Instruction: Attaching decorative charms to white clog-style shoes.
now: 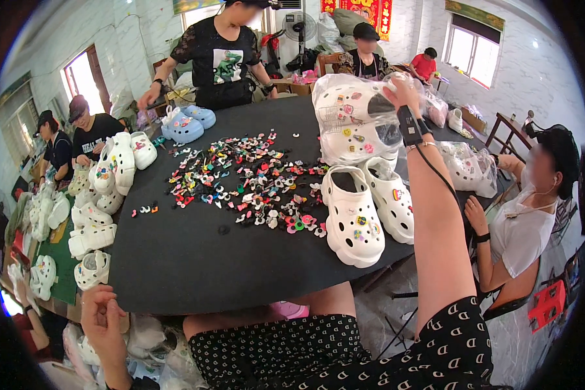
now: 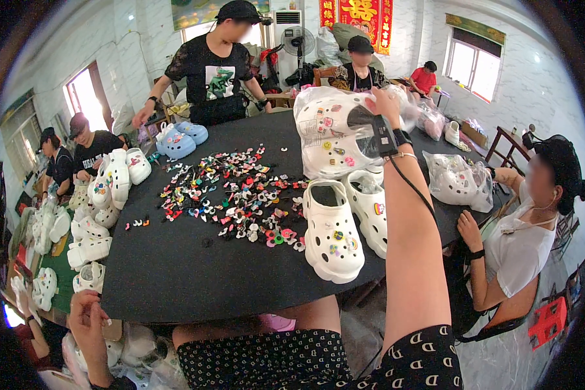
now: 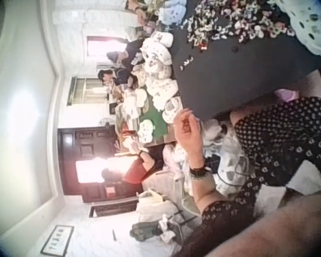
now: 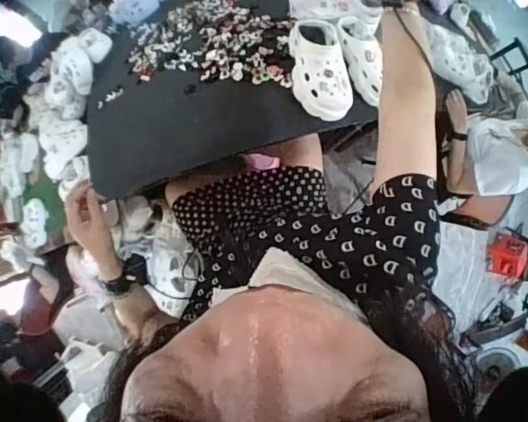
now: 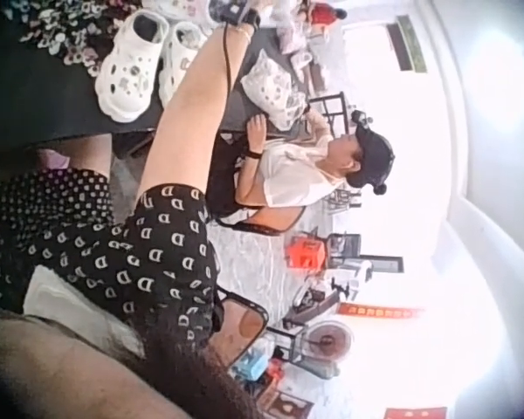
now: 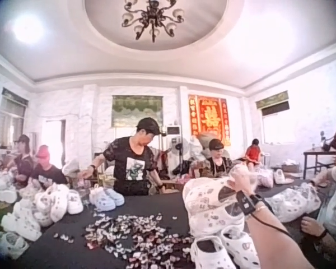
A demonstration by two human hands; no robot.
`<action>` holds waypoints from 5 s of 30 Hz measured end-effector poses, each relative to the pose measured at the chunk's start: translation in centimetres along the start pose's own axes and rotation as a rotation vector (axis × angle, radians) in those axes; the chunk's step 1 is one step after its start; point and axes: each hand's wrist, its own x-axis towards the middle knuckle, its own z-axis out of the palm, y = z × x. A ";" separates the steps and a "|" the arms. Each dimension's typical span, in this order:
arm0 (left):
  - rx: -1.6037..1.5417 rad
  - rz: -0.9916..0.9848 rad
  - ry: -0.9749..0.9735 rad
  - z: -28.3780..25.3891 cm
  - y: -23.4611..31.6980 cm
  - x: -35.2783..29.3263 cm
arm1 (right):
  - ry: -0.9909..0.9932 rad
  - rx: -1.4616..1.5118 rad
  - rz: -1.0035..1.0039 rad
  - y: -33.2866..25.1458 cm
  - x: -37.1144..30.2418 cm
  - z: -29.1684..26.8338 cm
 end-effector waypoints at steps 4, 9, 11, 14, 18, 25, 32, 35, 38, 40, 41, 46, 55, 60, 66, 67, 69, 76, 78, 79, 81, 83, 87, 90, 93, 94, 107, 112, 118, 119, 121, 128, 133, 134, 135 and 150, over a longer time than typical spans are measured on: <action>-0.003 -0.189 0.038 -1.6 -1.1 -2.5 | 0.174 0.364 -0.049 -2.2 -3.8 3.4; -0.077 -0.264 0.009 -1.3 -3.9 -2.9 | 0.108 0.463 -0.100 -7.1 -3.4 5.8; -0.049 -0.275 0.028 -0.9 -4.9 -3.3 | -0.007 0.598 -0.218 -14.9 -2.8 7.5; -0.056 -0.367 0.039 -0.3 -6.4 -6.0 | -0.227 0.840 -0.435 -28.1 -6.8 9.7; 0.130 -0.325 0.038 1.3 -7.9 -10.0 | -0.472 1.026 -0.664 -36.2 -11.6 10.0; 0.144 -0.275 0.001 2.3 -9.2 -12.1 | -0.749 1.001 -0.718 -21.5 -11.4 12.8; 0.207 -0.266 -0.022 2.9 -10.0 -12.4 | -1.063 0.594 -0.336 -2.0 -16.6 -2.2; 0.153 -0.363 -0.071 4.1 -9.7 -11.5 | -0.987 0.366 -0.437 -3.6 -17.8 -6.0; 0.115 -0.365 -0.089 4.1 -10.5 -12.2 | -0.954 0.289 -0.552 -4.6 -18.3 -6.7; 0.023 -0.410 -0.072 4.6 -11.2 -12.7 | -0.894 0.501 -0.561 -5.4 -18.8 -7.2; -0.007 -0.458 -0.090 4.8 -10.7 -12.5 | -0.924 0.446 -0.537 -5.6 -18.9 -7.7; -0.038 -0.479 -0.151 5.4 -9.5 -11.9 | -0.901 0.199 -0.452 -6.4 -19.7 -9.3; 0.013 -0.398 -0.151 4.9 -8.7 -11.3 | -0.780 0.479 -0.525 -7.5 -20.0 -10.9; -0.104 -0.408 -0.149 4.5 -7.8 -10.4 | -0.656 0.500 -0.715 -11.3 -18.5 -15.0; 0.082 -0.082 -0.144 4.2 -3.3 -8.0 | -0.349 0.533 -1.192 -23.7 -18.5 -19.6; 0.101 0.006 -0.122 4.5 -1.5 -7.0 | -0.253 0.611 -1.260 -25.5 -18.8 -19.1; 0.167 0.201 -0.065 4.9 0.7 -5.4 | -0.170 0.676 -1.325 -29.6 -19.7 -20.2; 0.405 0.211 -0.006 7.0 -1.8 -2.2 | -0.159 0.754 -1.506 -43.5 -27.7 -18.9; 0.608 0.171 -0.086 7.1 -4.5 -1.8 | -0.079 0.851 -1.503 -44.9 -29.5 -17.3; 0.605 0.159 -0.045 7.2 -6.1 -2.1 | -0.003 0.930 -1.482 -45.4 -30.0 -16.6; 0.443 0.051 -0.083 7.0 -5.9 -1.8 | -0.358 0.948 -1.462 -44.7 -29.1 -16.3; 0.272 -0.060 -0.110 7.1 -6.5 -1.6 | -0.365 0.967 -1.393 -43.1 -28.7 -16.6; 0.388 0.022 -0.075 7.2 -6.2 -0.5 | -0.382 1.218 -0.983 -37.6 -29.2 -16.1; 0.288 0.000 -0.176 6.9 -6.1 0.8 | -0.575 1.266 -0.717 -34.1 -31.9 -16.7; 0.250 -0.010 -0.261 6.8 -8.0 2.4 | -0.803 1.294 -0.727 -32.4 -35.5 -16.8; 0.263 -0.049 -0.320 6.8 -8.3 2.9 | -0.899 1.292 -0.733 -32.4 -36.6 -16.9; 0.314 -0.168 -0.301 9.5 -8.5 7.6 | -0.575 1.268 -0.590 -35.9 -37.8 -13.7; 0.361 0.040 -0.170 11.3 -10.6 6.9 | -0.534 1.268 -0.608 -36.5 -36.8 -10.0; 0.467 -0.053 -0.189 12.0 -8.9 7.5 | -0.593 1.273 -0.656 -35.6 -36.6 -11.4; 0.475 -0.084 -0.193 12.0 -9.1 7.5 | -0.618 1.259 -0.693 -35.3 -36.6 -11.5; 0.464 -0.055 -0.185 12.0 -9.4 7.5 | -0.611 1.264 -0.752 -34.7 -36.3 -11.1; 0.420 0.055 -0.147 12.4 -9.8 7.3 | -0.678 1.139 -0.774 -30.3 -33.2 -10.3; 0.469 0.056 -0.133 12.0 -9.4 7.0 | -0.662 0.973 -0.701 -26.7 -31.1 -8.2; 0.453 0.056 -0.142 11.9 -9.5 7.0 | -0.656 0.953 -0.685 -26.0 -30.7 -7.8; 0.449 0.059 -0.136 12.0 -9.7 7.1 | -0.644 0.908 -0.675 -25.3 -30.3 -7.3; 0.414 0.094 -0.089 12.3 -10.3 6.9 | -0.523 0.800 -0.510 -24.9 -25.5 -2.0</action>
